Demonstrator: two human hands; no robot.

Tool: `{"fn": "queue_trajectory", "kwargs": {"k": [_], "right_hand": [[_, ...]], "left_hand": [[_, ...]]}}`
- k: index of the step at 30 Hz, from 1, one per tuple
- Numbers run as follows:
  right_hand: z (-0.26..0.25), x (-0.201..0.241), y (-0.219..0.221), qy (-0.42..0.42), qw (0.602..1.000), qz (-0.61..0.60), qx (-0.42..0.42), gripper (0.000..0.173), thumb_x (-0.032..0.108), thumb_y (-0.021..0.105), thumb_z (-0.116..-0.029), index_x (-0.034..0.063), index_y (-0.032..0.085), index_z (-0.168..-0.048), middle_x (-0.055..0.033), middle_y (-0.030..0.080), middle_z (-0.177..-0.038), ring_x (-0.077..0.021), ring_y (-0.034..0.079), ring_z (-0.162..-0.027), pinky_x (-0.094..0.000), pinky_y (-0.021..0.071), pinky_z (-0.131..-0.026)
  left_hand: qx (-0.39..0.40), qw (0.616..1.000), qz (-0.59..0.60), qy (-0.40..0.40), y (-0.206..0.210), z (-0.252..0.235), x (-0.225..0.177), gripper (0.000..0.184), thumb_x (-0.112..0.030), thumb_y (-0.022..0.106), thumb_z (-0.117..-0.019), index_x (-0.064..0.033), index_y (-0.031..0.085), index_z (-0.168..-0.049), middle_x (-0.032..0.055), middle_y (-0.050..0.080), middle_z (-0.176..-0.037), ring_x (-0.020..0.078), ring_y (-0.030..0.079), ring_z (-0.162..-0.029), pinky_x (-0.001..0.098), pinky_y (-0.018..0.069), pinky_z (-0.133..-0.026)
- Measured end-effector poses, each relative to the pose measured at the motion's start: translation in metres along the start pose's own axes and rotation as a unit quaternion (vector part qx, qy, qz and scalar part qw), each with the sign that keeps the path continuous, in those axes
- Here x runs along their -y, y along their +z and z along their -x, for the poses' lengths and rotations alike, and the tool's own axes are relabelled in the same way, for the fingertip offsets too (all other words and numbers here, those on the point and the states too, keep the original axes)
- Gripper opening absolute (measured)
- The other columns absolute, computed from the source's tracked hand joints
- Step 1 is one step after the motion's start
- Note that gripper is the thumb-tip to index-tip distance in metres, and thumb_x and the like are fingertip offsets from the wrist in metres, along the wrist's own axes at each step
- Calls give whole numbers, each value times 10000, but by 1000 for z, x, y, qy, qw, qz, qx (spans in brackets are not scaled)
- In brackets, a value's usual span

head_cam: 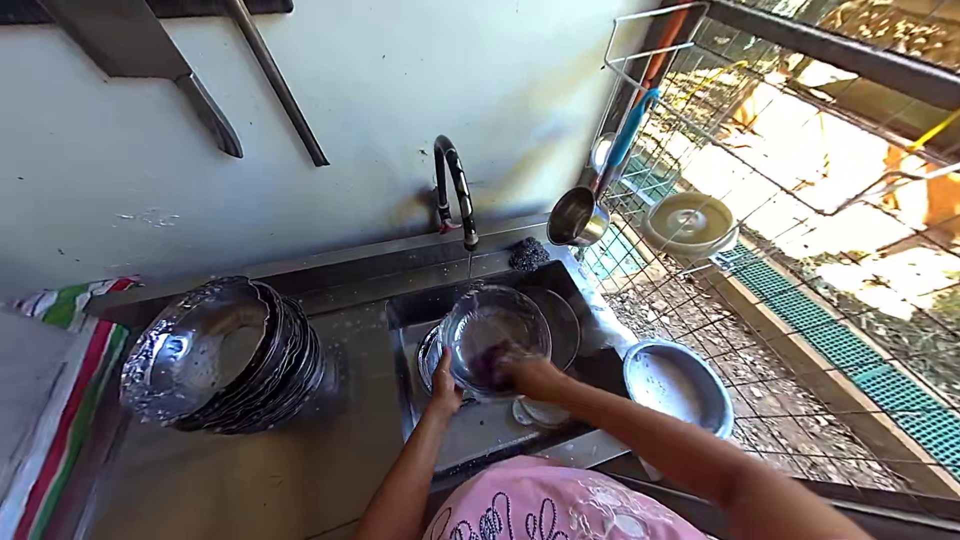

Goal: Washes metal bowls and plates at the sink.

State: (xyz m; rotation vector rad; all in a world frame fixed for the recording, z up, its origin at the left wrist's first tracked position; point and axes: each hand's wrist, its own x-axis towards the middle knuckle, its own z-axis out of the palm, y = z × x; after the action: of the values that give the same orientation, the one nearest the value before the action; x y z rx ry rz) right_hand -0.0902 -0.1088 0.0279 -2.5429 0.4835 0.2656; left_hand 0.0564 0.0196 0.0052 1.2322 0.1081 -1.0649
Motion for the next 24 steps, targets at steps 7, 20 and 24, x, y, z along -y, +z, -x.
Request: {"fn": "queue_trajectory", "kwargs": {"k": [7, 20, 24], "right_hand": [[-18, -3, 25, 39, 985, -96, -141, 494, 111, 434, -1058, -23, 429, -1533, -244, 361, -1619, -394, 285, -1537, -548, 212, -1265], [4, -3, 17, -10, 988, -149, -46, 785, 446, 663, -958, 52, 387, -1578, -282, 299, -1635, -470, 253, -1525, -667, 172, -1219], [24, -3, 5, -92, 984, -11, 149, 759, -33, 804, -762, 60, 544, -1468, -268, 541, -1457, -491, 489, -1360, -705, 383, -1085]], "left_hand": [[126, 991, -23, -35, 33, 12, 41, 545, -389, 167, -1131, -58, 363, -1516, 152, 545, -1404, 208, 575, -1217, 404, 501, -1003], [121, 992, -47, -3, 45, 6, 26, 536, -384, 179, -1130, -24, 437, -1430, 131, 623, -1236, 165, 628, -1071, 372, 538, -917], [29, 993, -114, -19, 13, -6, -19, 488, -359, 341, -1119, -63, 424, -1498, 173, 551, -1422, 242, 578, -1242, 457, 495, -1012]]}}
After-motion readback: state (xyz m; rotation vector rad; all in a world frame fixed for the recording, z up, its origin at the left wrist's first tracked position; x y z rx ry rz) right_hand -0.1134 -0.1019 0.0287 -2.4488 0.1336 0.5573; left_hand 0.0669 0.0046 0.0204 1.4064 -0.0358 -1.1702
